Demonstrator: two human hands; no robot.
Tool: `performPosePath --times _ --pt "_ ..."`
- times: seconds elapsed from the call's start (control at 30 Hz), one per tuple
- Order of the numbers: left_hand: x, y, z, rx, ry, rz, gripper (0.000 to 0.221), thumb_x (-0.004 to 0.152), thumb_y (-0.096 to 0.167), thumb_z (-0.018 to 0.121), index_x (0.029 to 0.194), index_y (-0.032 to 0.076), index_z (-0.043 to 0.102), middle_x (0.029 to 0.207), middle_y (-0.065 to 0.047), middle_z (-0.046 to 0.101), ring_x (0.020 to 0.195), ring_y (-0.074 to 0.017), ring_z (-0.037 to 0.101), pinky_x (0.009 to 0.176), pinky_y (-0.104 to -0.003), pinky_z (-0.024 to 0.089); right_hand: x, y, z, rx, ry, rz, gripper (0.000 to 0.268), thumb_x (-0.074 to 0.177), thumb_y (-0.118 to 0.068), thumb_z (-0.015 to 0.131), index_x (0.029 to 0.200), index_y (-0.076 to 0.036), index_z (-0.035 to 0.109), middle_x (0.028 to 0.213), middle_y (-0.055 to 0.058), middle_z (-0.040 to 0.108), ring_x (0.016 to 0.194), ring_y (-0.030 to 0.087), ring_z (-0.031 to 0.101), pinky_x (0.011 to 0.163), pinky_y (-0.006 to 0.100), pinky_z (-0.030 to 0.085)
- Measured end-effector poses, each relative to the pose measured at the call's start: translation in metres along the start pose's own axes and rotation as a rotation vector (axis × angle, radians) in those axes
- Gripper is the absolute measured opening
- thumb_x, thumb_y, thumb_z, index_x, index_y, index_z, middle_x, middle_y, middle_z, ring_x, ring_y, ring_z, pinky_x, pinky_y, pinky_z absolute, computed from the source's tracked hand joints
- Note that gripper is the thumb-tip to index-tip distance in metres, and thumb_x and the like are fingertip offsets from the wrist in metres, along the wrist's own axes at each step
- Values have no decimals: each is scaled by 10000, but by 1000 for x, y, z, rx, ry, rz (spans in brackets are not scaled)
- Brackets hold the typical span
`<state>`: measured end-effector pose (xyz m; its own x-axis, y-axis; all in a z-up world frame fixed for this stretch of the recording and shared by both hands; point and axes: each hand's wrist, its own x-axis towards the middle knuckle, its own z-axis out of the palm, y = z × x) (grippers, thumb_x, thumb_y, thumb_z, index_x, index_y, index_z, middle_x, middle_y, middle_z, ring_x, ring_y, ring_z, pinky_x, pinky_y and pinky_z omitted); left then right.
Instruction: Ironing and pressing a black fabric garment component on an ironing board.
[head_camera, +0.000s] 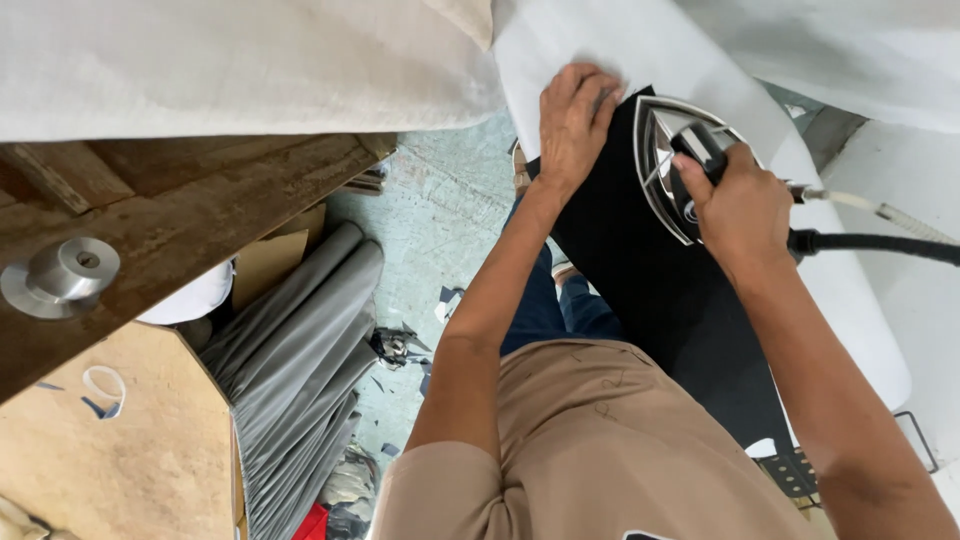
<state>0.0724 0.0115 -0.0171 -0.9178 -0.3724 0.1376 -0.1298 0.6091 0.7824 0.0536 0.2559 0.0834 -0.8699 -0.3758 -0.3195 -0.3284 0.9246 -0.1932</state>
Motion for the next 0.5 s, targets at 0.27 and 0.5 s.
performPosePath --times 0.27,0.5 --pt "-45 27 -62 40 174 -23 300 1150 245 597 1415 109 632 1373 -96 632 1310 -278 627 1175 -459 531 50 -25 -6 42 85 -73 812 1262 -727 459 1076 47 617 779 245 697 634 537 676 510 609 500" --pt "-122 33 -75 35 -81 211 340 1136 26 602 1476 10 600 1493 -148 592 1306 -339 646 1102 -474 537 50 -32 -17 166 15 3 759 1305 -669 562 1097 58 626 828 259 682 702 546 647 586 619 489"
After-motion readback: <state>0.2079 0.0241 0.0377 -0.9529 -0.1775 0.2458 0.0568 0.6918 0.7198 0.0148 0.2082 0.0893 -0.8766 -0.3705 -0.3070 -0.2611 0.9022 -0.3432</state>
